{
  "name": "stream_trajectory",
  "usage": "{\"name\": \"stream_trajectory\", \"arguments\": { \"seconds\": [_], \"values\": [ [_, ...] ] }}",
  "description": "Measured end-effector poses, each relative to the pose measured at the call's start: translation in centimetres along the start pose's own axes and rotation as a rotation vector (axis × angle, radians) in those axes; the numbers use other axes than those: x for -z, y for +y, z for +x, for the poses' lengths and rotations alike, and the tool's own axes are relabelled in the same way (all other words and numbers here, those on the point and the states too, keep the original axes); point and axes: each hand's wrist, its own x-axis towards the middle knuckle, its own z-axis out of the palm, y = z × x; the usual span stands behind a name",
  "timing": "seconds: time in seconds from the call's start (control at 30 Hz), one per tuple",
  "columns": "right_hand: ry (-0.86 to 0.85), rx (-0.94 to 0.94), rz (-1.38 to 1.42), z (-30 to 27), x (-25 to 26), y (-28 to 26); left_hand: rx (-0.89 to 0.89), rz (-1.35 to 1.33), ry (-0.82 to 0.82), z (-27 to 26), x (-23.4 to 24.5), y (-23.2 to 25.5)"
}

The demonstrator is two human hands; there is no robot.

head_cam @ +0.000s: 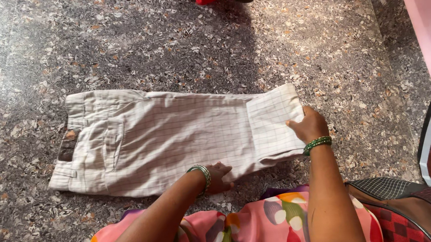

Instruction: The person aligns the legs of a pair of pants, folds them lengthwise, and then rolls them into a compact bundle before placing them inside a bag.

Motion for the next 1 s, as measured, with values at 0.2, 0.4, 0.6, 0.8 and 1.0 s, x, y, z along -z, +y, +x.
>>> {"name": "stream_trajectory", "arguments": {
  "seconds": [0.2,0.4,0.6,0.8,1.0],
  "values": [
    [0.004,0.027,-0.173,-2.9,-0.7,-4.0,-0.062,-0.068,-0.009,-0.5,0.3,0.0],
    [-0.001,0.158,-0.17,-5.7,-3.7,-7.7,-0.073,-0.073,-0.008,-0.7,0.5,0.0],
    [-0.025,0.302,-0.088,-7.8,-5.9,-10.1,-0.027,-0.063,-0.039,-0.3,0.4,-0.1],
    [-0.054,0.445,-0.001,-7.8,-8.0,-10.6,-0.069,0.03,-0.017,0.4,0.1,-0.2],
    [0.122,0.523,0.052,-5.1,-11.2,-8.0,-0.073,0.014,-0.076,0.4,0.3,-0.5]
  ]
}}
